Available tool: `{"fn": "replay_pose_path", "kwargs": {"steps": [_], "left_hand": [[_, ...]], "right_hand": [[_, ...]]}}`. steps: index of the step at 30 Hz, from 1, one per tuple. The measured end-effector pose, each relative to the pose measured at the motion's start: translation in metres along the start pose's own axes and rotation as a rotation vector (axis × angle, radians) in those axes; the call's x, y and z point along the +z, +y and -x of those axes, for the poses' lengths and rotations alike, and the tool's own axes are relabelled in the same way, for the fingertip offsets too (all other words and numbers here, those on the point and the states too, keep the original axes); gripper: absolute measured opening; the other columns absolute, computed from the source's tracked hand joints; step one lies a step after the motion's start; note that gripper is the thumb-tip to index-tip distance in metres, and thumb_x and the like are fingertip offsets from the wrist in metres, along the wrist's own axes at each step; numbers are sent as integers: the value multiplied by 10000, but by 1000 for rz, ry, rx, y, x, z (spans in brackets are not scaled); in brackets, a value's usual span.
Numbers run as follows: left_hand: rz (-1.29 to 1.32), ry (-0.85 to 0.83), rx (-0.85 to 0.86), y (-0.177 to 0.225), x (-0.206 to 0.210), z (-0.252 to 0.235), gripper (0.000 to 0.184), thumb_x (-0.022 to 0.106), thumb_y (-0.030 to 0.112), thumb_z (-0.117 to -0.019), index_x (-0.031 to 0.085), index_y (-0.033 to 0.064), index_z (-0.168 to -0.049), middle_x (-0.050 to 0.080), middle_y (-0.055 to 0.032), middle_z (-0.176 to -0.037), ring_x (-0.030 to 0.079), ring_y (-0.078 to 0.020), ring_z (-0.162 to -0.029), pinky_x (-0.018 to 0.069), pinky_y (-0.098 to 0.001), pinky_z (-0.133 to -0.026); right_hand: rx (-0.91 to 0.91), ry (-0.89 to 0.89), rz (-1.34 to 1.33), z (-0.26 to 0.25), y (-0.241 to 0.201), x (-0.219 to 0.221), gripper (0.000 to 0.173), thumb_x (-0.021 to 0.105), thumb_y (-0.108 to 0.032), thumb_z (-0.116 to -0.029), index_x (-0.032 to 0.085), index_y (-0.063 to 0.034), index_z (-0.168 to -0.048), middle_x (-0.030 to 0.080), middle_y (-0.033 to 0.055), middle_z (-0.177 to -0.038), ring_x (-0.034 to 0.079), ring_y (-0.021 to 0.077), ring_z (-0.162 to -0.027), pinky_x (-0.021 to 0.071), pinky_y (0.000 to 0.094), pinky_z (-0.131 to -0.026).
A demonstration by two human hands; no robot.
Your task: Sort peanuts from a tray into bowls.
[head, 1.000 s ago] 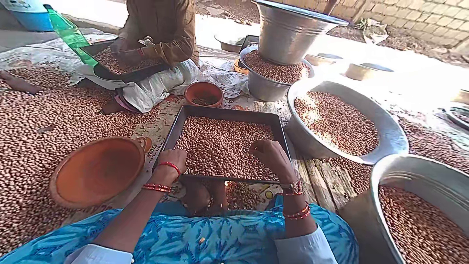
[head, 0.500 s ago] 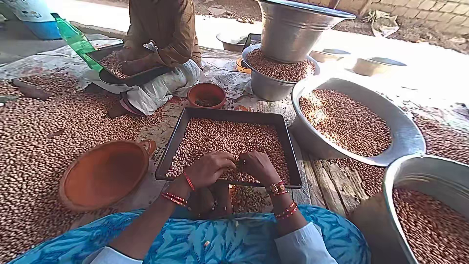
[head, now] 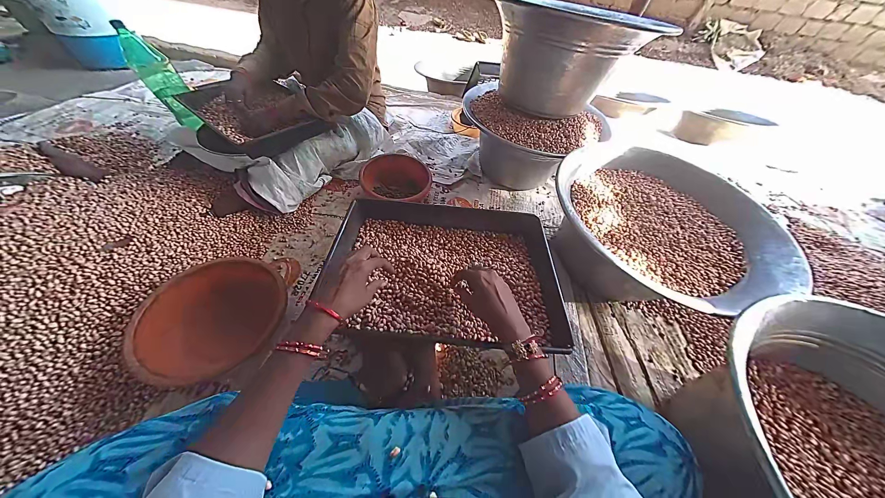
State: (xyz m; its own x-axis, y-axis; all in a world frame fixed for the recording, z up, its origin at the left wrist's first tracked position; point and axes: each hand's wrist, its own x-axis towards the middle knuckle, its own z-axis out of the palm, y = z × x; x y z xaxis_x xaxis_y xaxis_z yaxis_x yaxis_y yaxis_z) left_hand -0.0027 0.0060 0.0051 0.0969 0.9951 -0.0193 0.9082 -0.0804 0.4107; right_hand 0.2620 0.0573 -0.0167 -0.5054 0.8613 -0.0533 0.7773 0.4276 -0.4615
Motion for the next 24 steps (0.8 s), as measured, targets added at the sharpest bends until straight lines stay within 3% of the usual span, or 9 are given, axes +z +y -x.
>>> {"fn": "replay_pose_path", "kwargs": {"steps": [3, 8, 12, 16, 19, 21, 22, 23, 24], "left_hand": [[41, 22, 75, 19, 15, 0, 205, 648, 67, -982, 761, 52, -1153, 647, -235, -1275, 596, -392, -1249, 453, -512, -1090], [-48, -83, 91, 30, 32, -2, 247, 587, 38, -1001, 753, 36, -1184, 635, -251, -1299, 574, -415, -1280, 437, -515, -1109], [-69, -60, 11, 32, 26, 0, 256, 588, 44, -1004, 745, 59, -1204, 635, -227, -1311, 570, -397, -1289, 447, -509, -1096], [-77, -94, -10, 34, 26, -2, 240, 653, 152, -1007, 744, 65, -1211, 632, -220, -1317, 562, -381, -1301, 442, -489, -1106], [-124, -214, -47, 38, 31, -8, 286, 646, 205, -1020, 715, 53, -1252, 607, -210, -1355, 539, -371, -1331, 428, -500, -1122], [-16, -197, -44, 32, 29, -8, 271, 648, 189, -1017, 720, 17, -1214, 657, -215, -1281, 608, -362, -1254, 452, -517, -1090], [94, -142, -36, 25, 27, -7, 249, 659, 174, -1007, 723, -2, -1171, 698, -212, -1204, 661, -345, -1166, 480, -517, -1049], [210, -84, -32, 18, 22, -5, 231, 653, 153, -1003, 712, -12, -1152, 720, -202, -1129, 698, -309, -1056, 515, -490, -986], [306, -29, -27, 9, 18, -4, 216, 620, 125, -1003, 691, -15, -1151, 720, -178, -1069, 710, -250, -924, 556, -440, -898]], "right_hand": [[31, -58, 73, 2, -12, -1, 266, 575, -142, -1012, 731, -91, -1221, 712, 182, -1204, 677, 362, -1134, 517, 543, -953], [31, -114, 116, 1, -14, 0, 258, 558, -164, -1027, 725, -77, -1203, 718, 175, -1198, 677, 364, -1141, 514, 555, -948], [82, -135, 88, 0, -13, -2, 266, 557, -181, -1032, 717, -60, -1207, 719, 191, -1171, 675, 367, -1137, 508, 548, -961], [130, -156, 87, -2, -11, -3, 287, 546, -209, -1043, 702, -27, -1201, 710, 207, -1175, 666, 371, -1155, 499, 551, -974], [95, -140, 44, 0, -4, -6, 283, 545, -203, -1038, 714, -25, -1180, 718, 203, -1141, 679, 363, -1118, 506, 552, -968], [-62, -150, -113, 9, 0, -19, 258, 580, -195, -1034, 728, -9, -1134, 724, 155, -981, 685, 271, -902, 529, 456, -863], [-178, -176, -278, 15, 2, -26, 232, 613, -187, -1024, 735, -2, -1094, 724, 89, -905, 667, 155, -784, 540, 346, -781], [-285, -217, -481, 20, 3, -32, 195, 638, -158, -1009, 733, 5, -1060, 735, 23, -875, 680, 52, -745, 576, 250, -750], [-340, -247, -636, 23, 1, -37, 166, 644, -123, -1000, 726, 6, -1063, 749, -4, -896, 701, 20, -770, 601, 223, -766]]}}
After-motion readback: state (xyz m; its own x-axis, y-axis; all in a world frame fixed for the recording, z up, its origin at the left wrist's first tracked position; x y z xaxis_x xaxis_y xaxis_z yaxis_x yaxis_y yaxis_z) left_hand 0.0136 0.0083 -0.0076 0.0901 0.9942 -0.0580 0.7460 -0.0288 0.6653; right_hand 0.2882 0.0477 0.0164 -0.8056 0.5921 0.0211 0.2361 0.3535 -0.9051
